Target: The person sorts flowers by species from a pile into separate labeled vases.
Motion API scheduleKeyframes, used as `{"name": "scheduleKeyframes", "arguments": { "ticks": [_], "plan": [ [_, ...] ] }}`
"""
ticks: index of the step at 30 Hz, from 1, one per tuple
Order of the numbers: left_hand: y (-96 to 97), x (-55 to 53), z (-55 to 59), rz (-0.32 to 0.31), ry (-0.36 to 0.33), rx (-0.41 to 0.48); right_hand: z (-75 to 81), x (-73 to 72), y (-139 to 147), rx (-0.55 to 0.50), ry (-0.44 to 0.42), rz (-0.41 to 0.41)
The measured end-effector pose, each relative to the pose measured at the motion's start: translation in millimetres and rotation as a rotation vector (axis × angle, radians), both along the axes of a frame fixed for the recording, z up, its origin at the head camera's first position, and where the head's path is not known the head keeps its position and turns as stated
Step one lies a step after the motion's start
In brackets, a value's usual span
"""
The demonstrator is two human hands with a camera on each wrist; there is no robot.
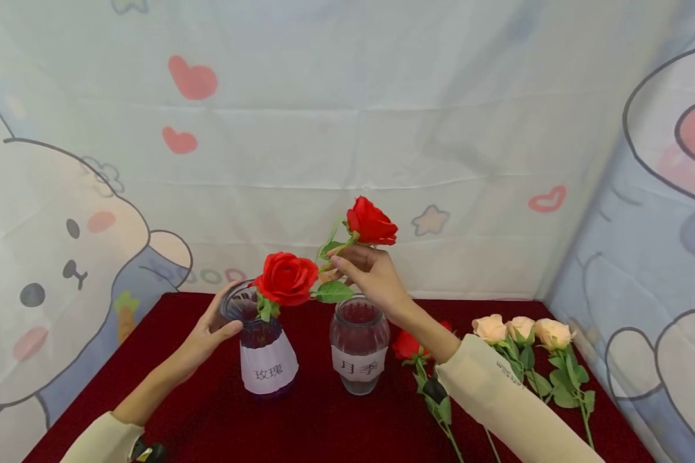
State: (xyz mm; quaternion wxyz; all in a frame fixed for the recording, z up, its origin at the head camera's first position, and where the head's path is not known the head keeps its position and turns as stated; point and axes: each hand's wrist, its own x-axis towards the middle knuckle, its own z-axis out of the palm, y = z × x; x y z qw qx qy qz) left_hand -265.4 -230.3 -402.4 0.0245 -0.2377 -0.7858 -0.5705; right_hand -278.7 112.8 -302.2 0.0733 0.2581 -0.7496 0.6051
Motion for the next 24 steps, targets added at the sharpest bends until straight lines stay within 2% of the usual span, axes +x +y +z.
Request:
{"name": "scheduleKeyframes", "arguments": {
  "ticks": [6, 12, 18, 24],
  "plan": [
    [-0.3, -0.9, -1.8, -0.007, -0.01, 0.012, -2.1, -8.6, -19, 0.082, 0.164, 0.0],
    [1.1, -2.7, -0.3, -0.009, -0.013, 0.014, -4.8, -19.0, -33, 0.106, 0.176, -0.03],
    [0.0, -5.6, 1.2, -0.026, -0.039, 0.035, -7.1, -25.3, -53, 0.156, 0.217, -0.013],
    [3.4, -5.7, -1.3, -0.036, -0.028, 0.037, -20.6, -28.0, -66, 0.225, 0.277, -0.02]
  ]
}}
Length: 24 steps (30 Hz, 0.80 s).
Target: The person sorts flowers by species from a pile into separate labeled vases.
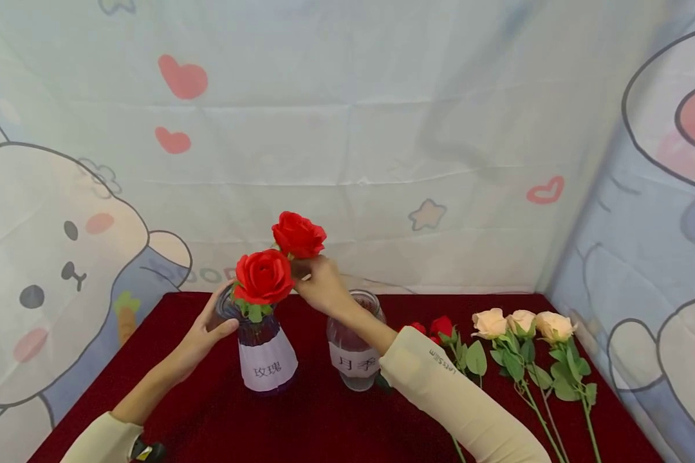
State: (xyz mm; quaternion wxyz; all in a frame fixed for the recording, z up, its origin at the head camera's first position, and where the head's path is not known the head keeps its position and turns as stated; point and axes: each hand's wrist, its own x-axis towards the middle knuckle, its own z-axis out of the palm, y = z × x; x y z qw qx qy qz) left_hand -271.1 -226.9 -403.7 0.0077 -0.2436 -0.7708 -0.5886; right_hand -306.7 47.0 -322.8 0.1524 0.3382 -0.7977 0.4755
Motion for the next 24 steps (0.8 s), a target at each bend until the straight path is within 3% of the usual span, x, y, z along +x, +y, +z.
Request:
{"name": "scheduleKeyframes", "arguments": {
  "ticks": [8, 15, 24],
  "plan": [
    [1.3, 1.4, -1.6, 0.017, -0.002, 0.009, -13.5, 4.5, -10, -0.003, -0.029, 0.036],
    [1.0, 0.4, -2.0, 0.023, 0.009, -0.003, -16.8, 5.2, -14, 0.006, 0.006, 0.037],
    [1.0, 0.3, -1.4, 0.001, -0.006, 0.012, -16.7, 17.0, 2, 0.117, -0.037, 0.134]
  ]
}}
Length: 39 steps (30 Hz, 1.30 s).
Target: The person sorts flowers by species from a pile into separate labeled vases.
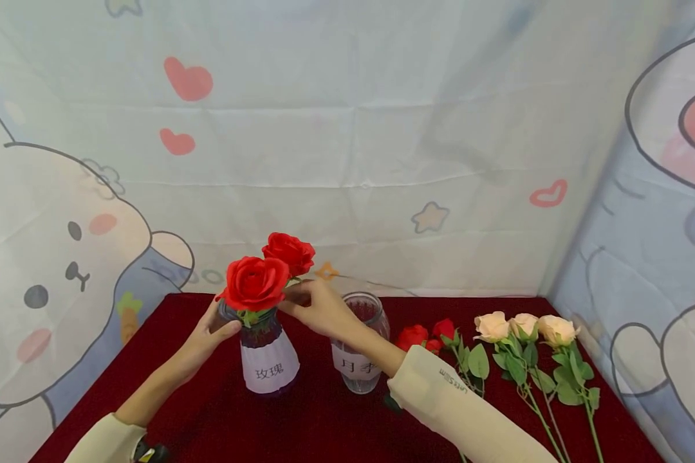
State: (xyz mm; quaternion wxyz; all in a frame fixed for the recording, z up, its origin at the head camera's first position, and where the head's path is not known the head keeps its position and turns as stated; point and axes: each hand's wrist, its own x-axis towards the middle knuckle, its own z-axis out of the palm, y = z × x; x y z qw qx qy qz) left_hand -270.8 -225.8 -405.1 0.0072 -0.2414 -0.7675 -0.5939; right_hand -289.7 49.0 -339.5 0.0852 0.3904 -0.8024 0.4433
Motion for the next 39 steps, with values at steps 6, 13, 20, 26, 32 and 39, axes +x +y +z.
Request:
{"name": "scheduleKeyframes", "arguments": {
  "ticks": [6, 13, 20, 26, 32, 39],
  "plan": [
    [0.0, 1.6, 0.3, 0.007, -0.01, -0.004, 5.7, 17.7, 27, 0.02, -0.069, -0.004],
    [0.8, 0.8, 1.5, -0.002, -0.02, -0.001, 7.2, 29.2, 68, 0.021, -0.132, -0.056],
    [-0.8, 2.7, 2.9, 0.005, -0.022, -0.005, 5.6, 36.3, 112, 0.013, -0.185, -0.131],
    [-0.4, 2.7, 3.3, 0.008, -0.023, -0.015, -0.2, 42.0, 146, 0.031, -0.201, -0.21],
    [-0.3, 2.7, 0.3, 0.013, -0.019, -0.016, -13.3, 46.2, 179, 0.067, -0.177, -0.263],
    [0.0, 1.7, 2.9, -0.004, -0.028, -0.002, -33.8, 44.6, 208, 0.106, -0.208, -0.308]
  ]
}}
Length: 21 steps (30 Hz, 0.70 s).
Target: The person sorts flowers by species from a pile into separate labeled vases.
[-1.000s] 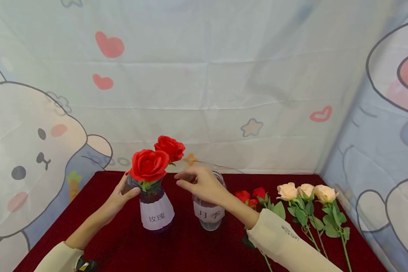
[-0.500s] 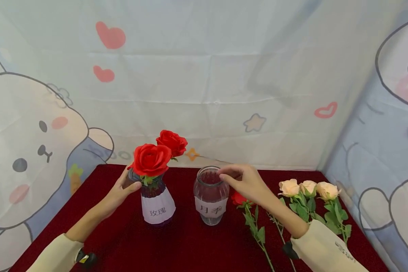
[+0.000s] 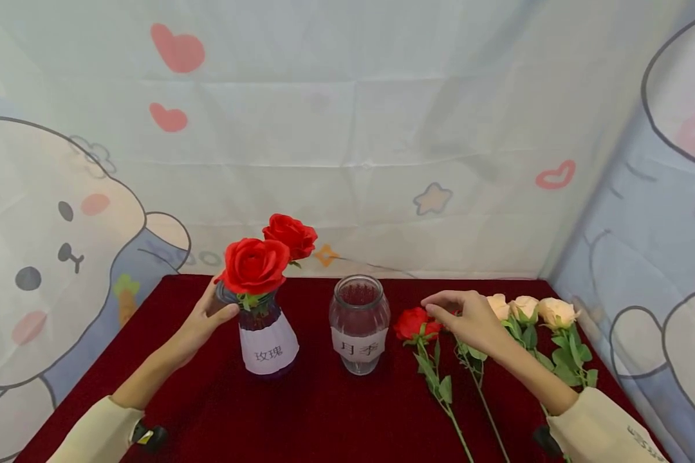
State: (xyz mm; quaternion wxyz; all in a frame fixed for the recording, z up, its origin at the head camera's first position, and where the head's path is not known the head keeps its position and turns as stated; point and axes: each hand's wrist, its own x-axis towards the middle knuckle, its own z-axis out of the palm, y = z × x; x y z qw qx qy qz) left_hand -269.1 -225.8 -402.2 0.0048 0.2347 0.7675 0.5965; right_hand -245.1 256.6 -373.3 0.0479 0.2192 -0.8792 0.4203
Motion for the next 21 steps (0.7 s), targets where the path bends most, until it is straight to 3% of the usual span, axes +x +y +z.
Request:
{"name": "scheduleKeyframes", "arguments": {
  "ticks": [7, 12, 17, 21],
  "plan": [
    [-0.5, -1.1, 1.7, 0.003, -0.003, 0.01, -31.3, -4.7, 25, 0.09, 0.051, -0.081],
    [-0.9, -1.7, 2.0, 0.01, 0.0, 0.012, -56.7, -12.1, 38, 0.121, 0.002, -0.138],
    [-1.8, -1.6, 0.5, 0.016, -0.002, 0.008, -80.4, -19.9, 45, 0.171, -0.039, -0.144],
    [-1.3, -1.8, -2.4, 0.018, -0.005, -0.01, -90.7, -19.5, 51, 0.221, -0.074, -0.139]
  ]
}}
